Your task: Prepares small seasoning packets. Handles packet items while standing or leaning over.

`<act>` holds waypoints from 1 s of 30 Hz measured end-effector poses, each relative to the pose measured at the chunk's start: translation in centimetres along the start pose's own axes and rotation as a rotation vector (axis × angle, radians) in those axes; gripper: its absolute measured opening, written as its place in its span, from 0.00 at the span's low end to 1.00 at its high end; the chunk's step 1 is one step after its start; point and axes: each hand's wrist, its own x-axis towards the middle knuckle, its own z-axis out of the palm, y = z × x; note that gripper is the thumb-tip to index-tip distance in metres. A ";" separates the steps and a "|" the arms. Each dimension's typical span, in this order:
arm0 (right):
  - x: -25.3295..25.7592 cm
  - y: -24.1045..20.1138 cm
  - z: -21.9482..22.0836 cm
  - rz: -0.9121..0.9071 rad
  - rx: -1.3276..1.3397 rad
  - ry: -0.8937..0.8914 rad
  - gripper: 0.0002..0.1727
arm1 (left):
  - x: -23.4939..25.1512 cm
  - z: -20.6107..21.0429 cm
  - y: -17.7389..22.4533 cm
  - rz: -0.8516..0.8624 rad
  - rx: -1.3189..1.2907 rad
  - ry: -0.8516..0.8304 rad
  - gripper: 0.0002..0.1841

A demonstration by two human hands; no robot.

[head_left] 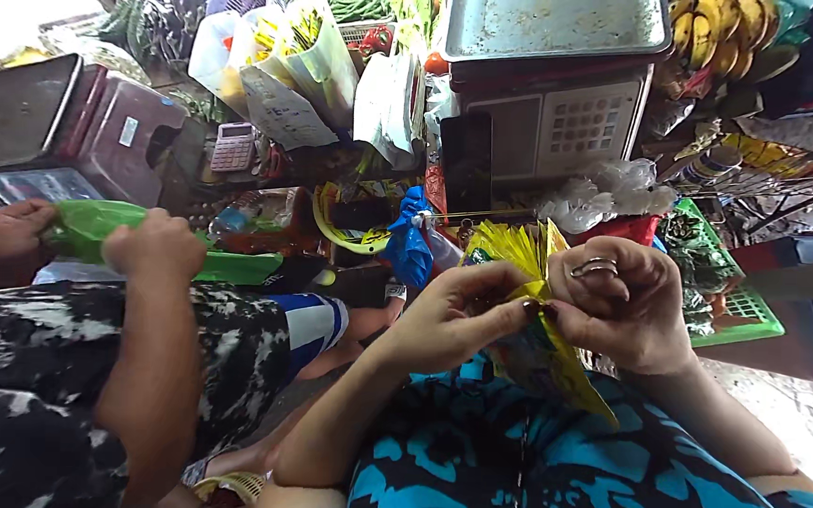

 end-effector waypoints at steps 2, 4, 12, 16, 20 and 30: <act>0.0 0.2 -0.1 -0.007 0.000 0.002 0.14 | -0.1 0.1 -0.3 0.018 -0.010 0.029 0.09; 0.0 0.3 -0.2 -0.021 0.011 -0.011 0.11 | -0.2 0.4 -0.1 0.037 -0.023 0.077 0.09; -0.2 0.1 0.3 -0.022 -0.043 -0.036 0.07 | -0.2 0.8 0.9 0.102 0.040 0.117 0.07; -0.3 0.2 0.3 -0.054 -0.086 -0.021 0.07 | -0.1 0.9 0.9 0.102 0.029 0.115 0.07; -0.3 0.3 0.4 -0.081 -0.104 -0.013 0.09 | -0.2 0.9 1.0 0.090 0.011 0.117 0.08; -0.6 0.2 0.6 -0.119 -0.124 0.016 0.08 | -0.2 1.0 1.1 0.086 -0.033 0.074 0.09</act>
